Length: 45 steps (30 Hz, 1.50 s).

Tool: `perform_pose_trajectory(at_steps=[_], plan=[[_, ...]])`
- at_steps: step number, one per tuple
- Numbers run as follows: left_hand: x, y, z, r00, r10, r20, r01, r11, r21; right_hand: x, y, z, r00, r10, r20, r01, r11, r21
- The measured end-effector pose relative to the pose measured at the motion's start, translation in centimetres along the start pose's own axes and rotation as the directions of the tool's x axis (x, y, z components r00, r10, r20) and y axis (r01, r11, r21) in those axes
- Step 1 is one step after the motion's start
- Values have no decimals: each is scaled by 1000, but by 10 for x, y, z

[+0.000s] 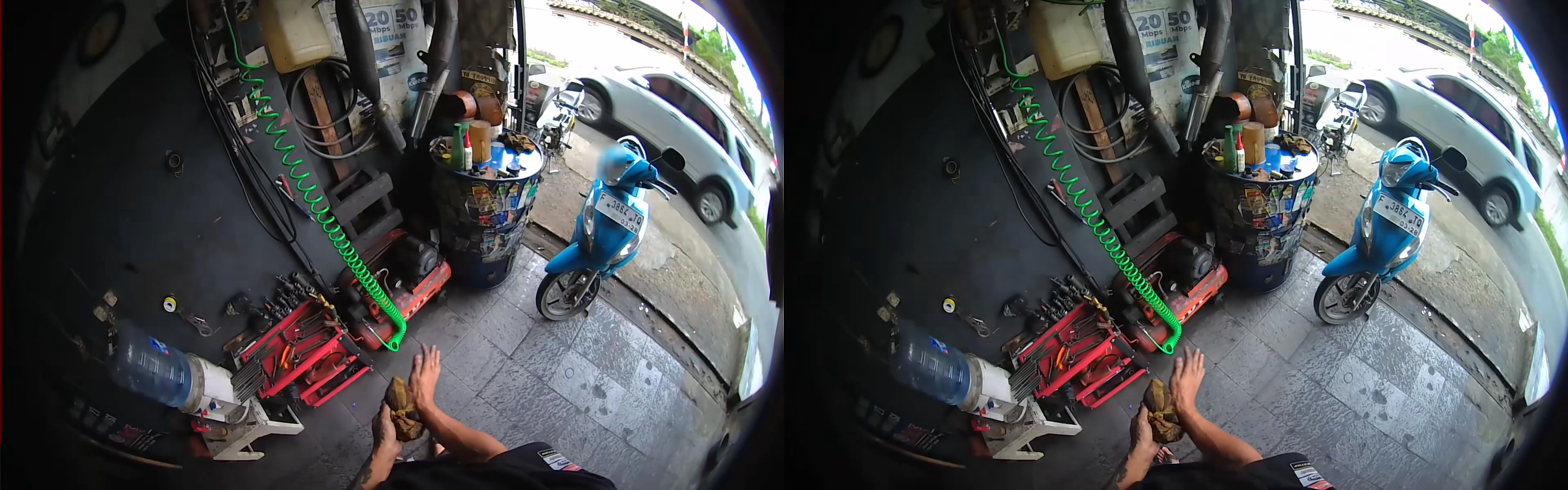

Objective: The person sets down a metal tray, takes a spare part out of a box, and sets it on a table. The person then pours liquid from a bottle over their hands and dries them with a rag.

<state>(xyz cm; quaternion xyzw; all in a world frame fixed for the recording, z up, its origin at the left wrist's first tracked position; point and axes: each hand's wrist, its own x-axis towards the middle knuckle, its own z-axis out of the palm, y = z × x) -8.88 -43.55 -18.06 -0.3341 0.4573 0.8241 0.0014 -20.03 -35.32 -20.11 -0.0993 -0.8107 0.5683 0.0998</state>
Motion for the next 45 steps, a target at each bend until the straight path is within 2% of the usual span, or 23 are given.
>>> perform_pose_trajectory(at_steps=[4, 8, 10, 11, 14, 17, 19, 20, 22, 23, 26, 27, 29, 31, 32, 33, 35, 37, 40, 41, 42, 44, 45], plan=[[11, 36, 3, 999, -15, 38, 20, 994, -111, 7, -52, -34, 992, -23, -124, 50, 974, 221], [10, 52, 25, 934, -138, 329, 213, 956, -202, -33, -106, -41, 976, -186, 114, -14, 467, 884], [12, 46, 34, 895, -150, 419, 279, 922, -267, -45, -106, -36, 916, -288, 278, -169, 353, 920], [12, 43, 36, 880, -141, 454, 307, 898, -316, -45, -106, -34, 939, -277, 203, -142, 225, 964], [14, 35, 34, 840, -95, 534, 376, 811, -448, -49, -89, -53, 748, -480, 458, -277, 401, 873], [18, 36, 23, 796, -11, 606, 443, 693, -569, -49, -90, -63, 720, -493, 489, -279, 439, 854], [16, 57, 20, 852, 57, 521, 177, 904, -388, -51, -88, -71, 696, -442, 566, -301, 535, 789], [11, 70, 23, 941, 59, 334, 29, 967, -253, -61, -90, -78, 649, -412, 640, -516, 380, 768], [21, 86, 22, 951, 75, 300, 16, 957, -289, -63, -76, -86, 663, -334, 670, -228, 762, 606], [21, 94, 25, 952, 89, 294, 7, 951, -310, -63, -70, -85, 641, -342, 688, -235, 765, 599], [16, 116, 31, 957, 150, 246, -69, 948, -312, -54, -92, -98, 852, -185, 490, -184, 770, 611], [7, 120, 45, 947, 135, 290, -69, 972, -226, -48, -104, -101, 920, -189, 342, 5, 881, 473], [-4, 80, 52, 932, 239, 272, -269, 960, 80, -42, -91, -77, 925, -102, 367, -86, 883, 461], [-51, 83, 96, 980, 119, 161, -166, 932, 323, -41, -81, -58, 928, 52, 369, -258, 804, 536], [-31, 49, 75, 901, 250, 354, -353, 897, 265, -31, -80, -57, 918, 123, 377, -345, 713, 610], [-38, 48, 74, 878, 204, 434, -325, 919, 225, -27, -91, -60, 938, 90, 335, -284, 754, 593], [-63, 63, 62, 870, 193, 453, -427, 753, 500, -25, -96, -65, 964, 7, 266, -152, 835, 529], [-42, 44, 43, 910, 129, 394, -320, 823, 469, -16, -79, -60, 969, -49, 241, -71, 882, 465], [-39, 87, 25, 761, 201, 616, -395, 898, 195, -7, -88, -61, 974, -16, 224, -123, 797, 591], [-39, 92, 24, 773, 383, 506, -471, 880, 54, -12, -92, -66, 957, -4, 291, -176, 787, 591], [-35, 98, 25, 776, 393, 494, -476, 878, 49, -20, -97, -73, 933, 10, 359, -233, 779, 582], [-18, 103, 28, 887, 462, -23, -462, 887, 0, -58, -120, -77, 891, -46, 452, -179, 879, 442], [-24, 94, 19, 922, 384, -56, -383, 923, 29, -65, -116, -70, 806, -209, 554, -80, 888, 452]])
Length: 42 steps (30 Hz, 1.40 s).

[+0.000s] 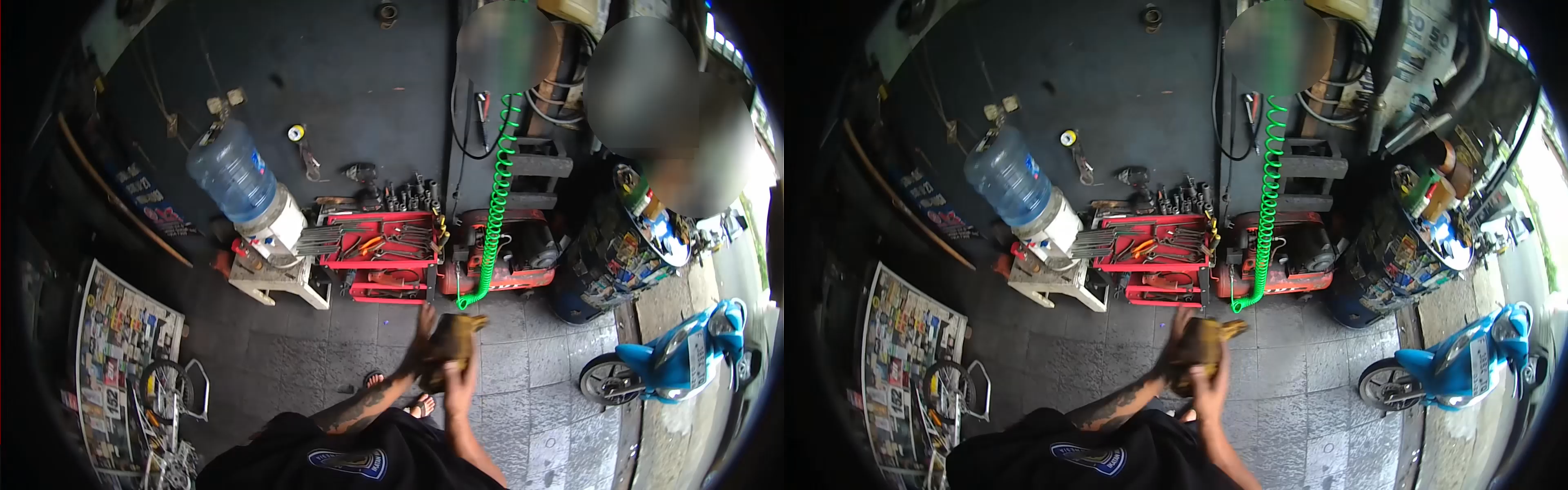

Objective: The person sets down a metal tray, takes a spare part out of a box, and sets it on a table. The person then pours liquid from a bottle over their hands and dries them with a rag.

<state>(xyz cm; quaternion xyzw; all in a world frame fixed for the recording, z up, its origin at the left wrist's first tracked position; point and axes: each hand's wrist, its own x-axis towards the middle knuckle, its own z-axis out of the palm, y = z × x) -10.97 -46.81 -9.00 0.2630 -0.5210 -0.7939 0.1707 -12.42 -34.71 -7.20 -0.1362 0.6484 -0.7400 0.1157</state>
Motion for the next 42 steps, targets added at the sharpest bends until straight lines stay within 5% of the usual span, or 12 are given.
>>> perform_pose_trajectory(at_steps=[3, 5, 7, 10, 17, 24, 27, 29, 33, 42], plan=[[-48, -19, -42, 914, -226, 337, 177, 969, 172, -10, -11, 31, 992, -36, -120, 58, 981, 185], [-71, -21, -56, 877, -270, 398, 191, 955, 227, -18, 23, 23, 990, 124, -69, -102, 961, 258], [-77, -19, -62, 919, -207, 335, 151, 971, 185, -20, -12, 38, 1000, 15, 26, -24, 937, 347], [-78, -8, -77, 974, -84, 212, 69, 995, 74, -23, -7, 46, 966, 1, 257, -63, 971, 231], [-111, 20, -147, 991, 103, 85, -81, 970, -228, -46, 21, 101, 736, 62, 674, -70, 997, -15], [-162, 48, -267, 917, 385, 103, -213, 692, -690, -101, 41, 241, 570, 24, 822, 22, 999, -44], [-198, 68, -349, 962, 198, -189, -253, 382, -889, -136, 41, 321, 528, -72, 846, 76, 996, 38], [-218, 83, -380, 916, 278, -291, -391, 448, -804, -166, 35, 376, 435, -178, 883, 150, 981, 124], [-254, 94, -420, 820, 261, -510, -572, 372, -731, -247, 27, 462, 130, -429, 894, 315, 873, 373], [-306, 65, -544, 423, 31, -905, -757, 560, -335, -332, 143, 557, -338, -433, 836, 446, 708, 547]])
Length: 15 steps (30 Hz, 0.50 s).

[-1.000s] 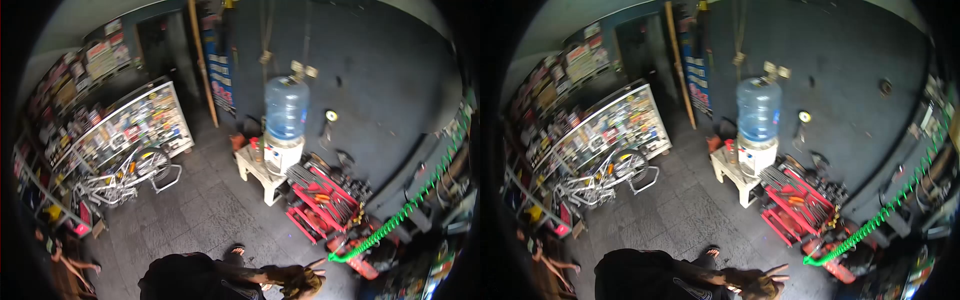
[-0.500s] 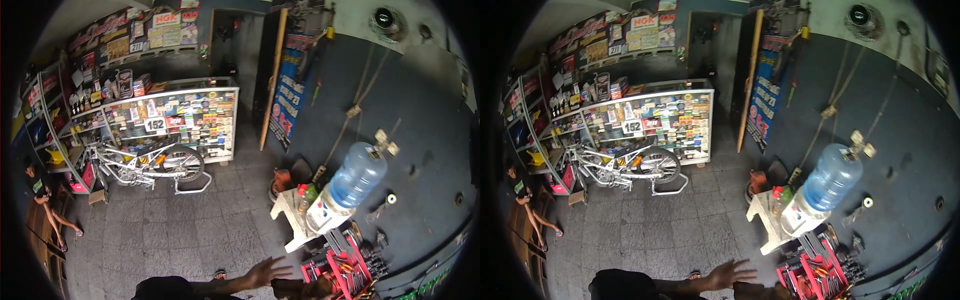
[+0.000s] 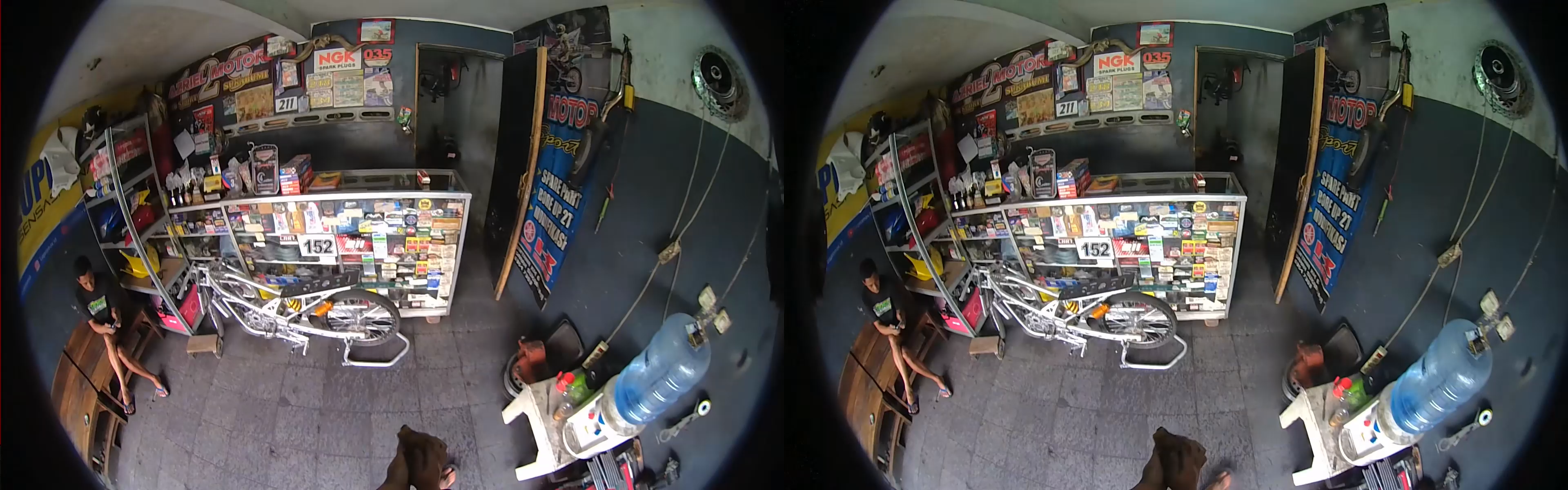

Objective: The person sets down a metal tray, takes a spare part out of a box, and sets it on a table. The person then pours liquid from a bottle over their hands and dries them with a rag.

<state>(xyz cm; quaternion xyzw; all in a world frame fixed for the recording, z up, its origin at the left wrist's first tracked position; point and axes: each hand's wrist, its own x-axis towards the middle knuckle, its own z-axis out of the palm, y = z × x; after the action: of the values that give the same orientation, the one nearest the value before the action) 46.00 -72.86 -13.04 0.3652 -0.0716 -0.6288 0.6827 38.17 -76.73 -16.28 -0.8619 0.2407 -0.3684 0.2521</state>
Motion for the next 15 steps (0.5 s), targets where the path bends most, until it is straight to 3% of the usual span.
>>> perform_pose_trajectory(at_steps=[4, 7, 9, 12, 15], plan=[[56, 19, -22, 978, 128, -164, -110, 988, 110, 42, 61, 38, 992, -100, 82, 105, 993, -58], [110, 35, -28, 942, 226, -248, -181, 965, 191, 91, 102, 50, 991, -131, 2, 131, 991, -5], [151, 47, -23, 915, 295, -275, -229, 941, 249, 137, 98, 31, 990, 10, -143, 34, 953, 302], [210, 60, -8, 877, 412, -246, -316, 882, 351, 196, 104, 3, 922, 306, -239, -49, 701, 711], [261, 66, 8, 842, 522, -133, -419, 790, 447, 243, 136, -31, 959, 233, -164, -22, 633, 774]])
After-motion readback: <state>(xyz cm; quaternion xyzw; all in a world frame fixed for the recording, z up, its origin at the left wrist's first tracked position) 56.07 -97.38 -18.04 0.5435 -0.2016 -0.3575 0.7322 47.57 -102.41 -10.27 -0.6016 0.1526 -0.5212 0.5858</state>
